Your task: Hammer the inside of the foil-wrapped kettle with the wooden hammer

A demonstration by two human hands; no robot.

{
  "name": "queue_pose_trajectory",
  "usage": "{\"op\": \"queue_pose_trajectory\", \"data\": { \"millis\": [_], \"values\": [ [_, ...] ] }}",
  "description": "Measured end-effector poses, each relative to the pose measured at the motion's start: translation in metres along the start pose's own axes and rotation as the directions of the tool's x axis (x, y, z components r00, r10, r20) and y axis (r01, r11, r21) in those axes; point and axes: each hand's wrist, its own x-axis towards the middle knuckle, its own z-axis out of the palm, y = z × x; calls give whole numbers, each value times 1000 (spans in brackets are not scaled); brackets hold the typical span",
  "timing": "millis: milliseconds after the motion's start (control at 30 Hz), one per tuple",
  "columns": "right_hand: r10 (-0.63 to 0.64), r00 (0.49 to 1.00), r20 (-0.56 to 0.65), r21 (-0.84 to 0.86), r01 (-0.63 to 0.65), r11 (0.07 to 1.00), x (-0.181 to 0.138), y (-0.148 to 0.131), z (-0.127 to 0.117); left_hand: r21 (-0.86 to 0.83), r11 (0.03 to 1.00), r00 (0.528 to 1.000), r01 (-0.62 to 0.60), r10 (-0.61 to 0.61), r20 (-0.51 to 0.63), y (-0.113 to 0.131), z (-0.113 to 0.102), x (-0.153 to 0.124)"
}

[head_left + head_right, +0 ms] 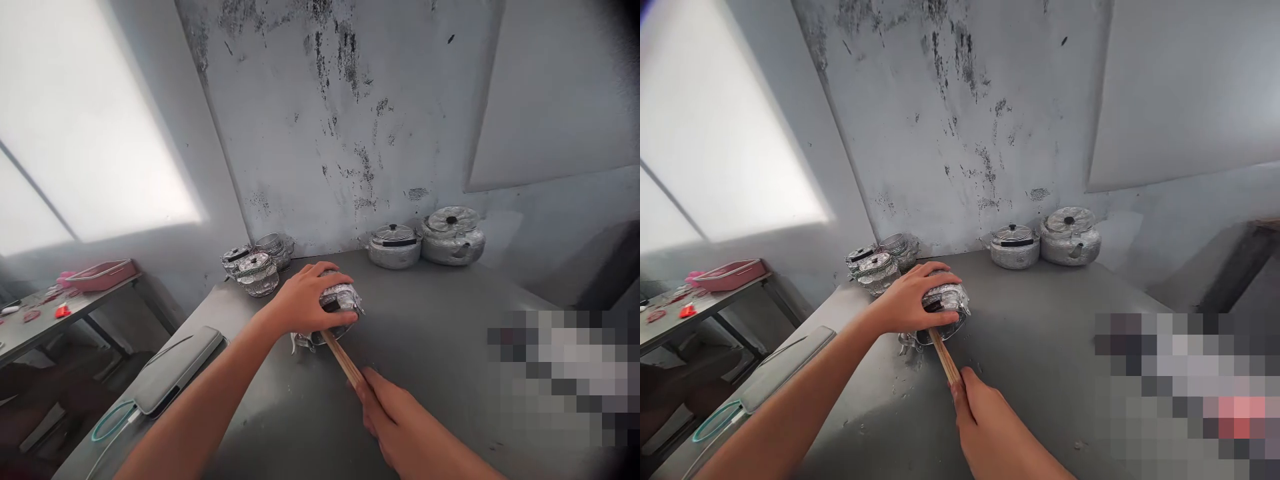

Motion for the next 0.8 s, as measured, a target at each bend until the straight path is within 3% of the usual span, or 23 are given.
{"op": "queue_pose_trajectory", "data": {
  "millis": [233,400,500,633,800],
  "values": [
    [131,985,109,176,-149,973,3,-1,2,-14,999,999,-31,31,-44,-15,4,4],
    [189,969,158,163,-214,963,5,-15,-2,-115,992,996,-54,46,-77,-26,5,0],
    [132,987,96,246,-152,957,6,-20,2,-179,981,992,-77,58,-109,-32,7,1],
    [2,999,45,233,-13,972,5,-17,9,-208,972,987,-111,84,-136,-37,10,3],
    [-13,1000,18,233,8,972,4,-12,9,-231,966,984,-116,79,-161,-40,11,3]
  ]
}}
